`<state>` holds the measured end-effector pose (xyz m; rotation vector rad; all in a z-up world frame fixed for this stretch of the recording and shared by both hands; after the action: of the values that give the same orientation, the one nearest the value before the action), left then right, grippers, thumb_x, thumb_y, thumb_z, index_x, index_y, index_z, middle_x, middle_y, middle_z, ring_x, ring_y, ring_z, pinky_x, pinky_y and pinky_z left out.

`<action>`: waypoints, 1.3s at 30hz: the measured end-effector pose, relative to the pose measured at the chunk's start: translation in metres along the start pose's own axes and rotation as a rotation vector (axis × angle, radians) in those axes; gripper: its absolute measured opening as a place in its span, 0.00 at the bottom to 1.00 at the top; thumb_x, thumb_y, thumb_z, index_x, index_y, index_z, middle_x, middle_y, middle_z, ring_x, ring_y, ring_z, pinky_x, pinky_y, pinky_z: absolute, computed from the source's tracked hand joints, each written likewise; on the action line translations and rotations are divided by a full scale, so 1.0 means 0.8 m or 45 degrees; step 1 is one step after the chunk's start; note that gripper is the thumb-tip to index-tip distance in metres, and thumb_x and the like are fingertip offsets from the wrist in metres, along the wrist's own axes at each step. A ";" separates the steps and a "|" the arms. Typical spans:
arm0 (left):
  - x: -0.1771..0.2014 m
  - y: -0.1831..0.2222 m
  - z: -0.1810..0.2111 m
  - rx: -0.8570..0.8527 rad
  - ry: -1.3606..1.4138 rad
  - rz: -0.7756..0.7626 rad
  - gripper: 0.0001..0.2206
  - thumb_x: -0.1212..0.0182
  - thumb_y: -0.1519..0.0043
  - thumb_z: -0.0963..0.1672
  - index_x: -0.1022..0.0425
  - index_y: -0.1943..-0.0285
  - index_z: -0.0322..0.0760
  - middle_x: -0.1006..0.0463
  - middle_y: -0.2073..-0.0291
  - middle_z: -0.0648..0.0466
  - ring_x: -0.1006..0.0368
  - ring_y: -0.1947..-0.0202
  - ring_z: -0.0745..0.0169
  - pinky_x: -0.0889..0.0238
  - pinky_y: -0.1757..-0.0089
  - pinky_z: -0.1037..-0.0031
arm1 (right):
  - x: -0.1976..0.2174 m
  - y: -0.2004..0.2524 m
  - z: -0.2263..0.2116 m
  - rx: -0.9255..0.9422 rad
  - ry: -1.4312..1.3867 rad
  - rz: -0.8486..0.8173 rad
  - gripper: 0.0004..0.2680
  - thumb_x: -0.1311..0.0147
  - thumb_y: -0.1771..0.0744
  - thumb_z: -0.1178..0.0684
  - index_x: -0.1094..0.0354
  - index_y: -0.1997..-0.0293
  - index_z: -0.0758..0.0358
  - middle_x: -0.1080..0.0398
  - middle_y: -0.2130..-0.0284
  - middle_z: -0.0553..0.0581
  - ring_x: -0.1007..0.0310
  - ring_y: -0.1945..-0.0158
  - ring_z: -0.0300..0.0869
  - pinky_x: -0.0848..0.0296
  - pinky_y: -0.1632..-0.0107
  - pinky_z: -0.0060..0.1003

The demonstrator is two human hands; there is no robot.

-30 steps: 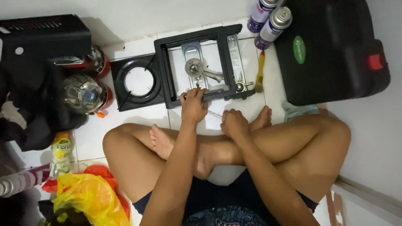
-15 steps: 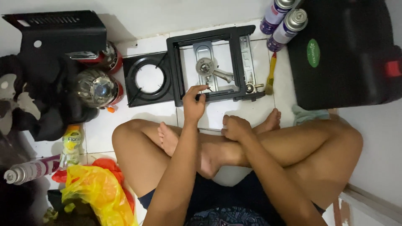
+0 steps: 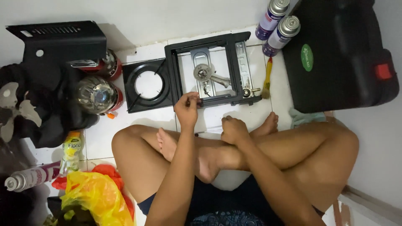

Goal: Disassembling a portable gas stove by removing screws and structural metal components using a screwdriver.

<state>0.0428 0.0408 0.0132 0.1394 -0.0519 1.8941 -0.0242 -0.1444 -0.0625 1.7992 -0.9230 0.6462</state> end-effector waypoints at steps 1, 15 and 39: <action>0.006 0.002 -0.001 -0.002 0.001 0.004 0.09 0.44 0.38 0.35 0.17 0.62 0.34 0.18 0.72 0.47 0.23 0.72 0.60 0.27 0.67 0.67 | 0.011 0.010 0.000 0.004 0.003 0.001 0.17 0.47 0.39 0.53 0.28 0.47 0.68 0.26 0.56 0.67 0.22 0.51 0.63 0.25 0.50 0.61; -0.028 0.055 -0.062 1.121 0.006 -0.552 0.38 0.43 0.37 0.61 0.35 0.33 0.24 0.19 0.54 0.29 0.17 0.59 0.38 0.25 0.55 0.51 | 0.145 0.071 0.050 -0.636 -0.412 0.416 0.25 0.51 0.36 0.46 0.41 0.28 0.43 0.21 0.55 0.55 0.23 0.46 0.57 0.32 0.41 0.54; -0.035 0.069 -0.054 0.979 0.411 0.240 0.50 0.24 0.45 0.48 0.60 0.22 0.28 0.31 0.41 0.28 0.27 0.43 0.31 0.24 0.52 0.47 | 0.106 0.064 0.119 -0.363 -0.889 0.684 0.07 0.42 0.36 0.50 0.20 0.56 0.47 0.27 0.77 0.57 0.26 0.67 0.48 0.27 0.57 0.45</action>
<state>-0.0038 0.0015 -0.0311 0.3540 0.9146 2.0118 -0.0159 -0.2701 -0.0077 1.5246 -1.9042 0.1629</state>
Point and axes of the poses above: each hand's wrist, its own y-axis away from the middle knuckle, its own x-axis out of the back of the hand, z = x × y, the point moved 6 cm from there along -y, towards the middle knuckle
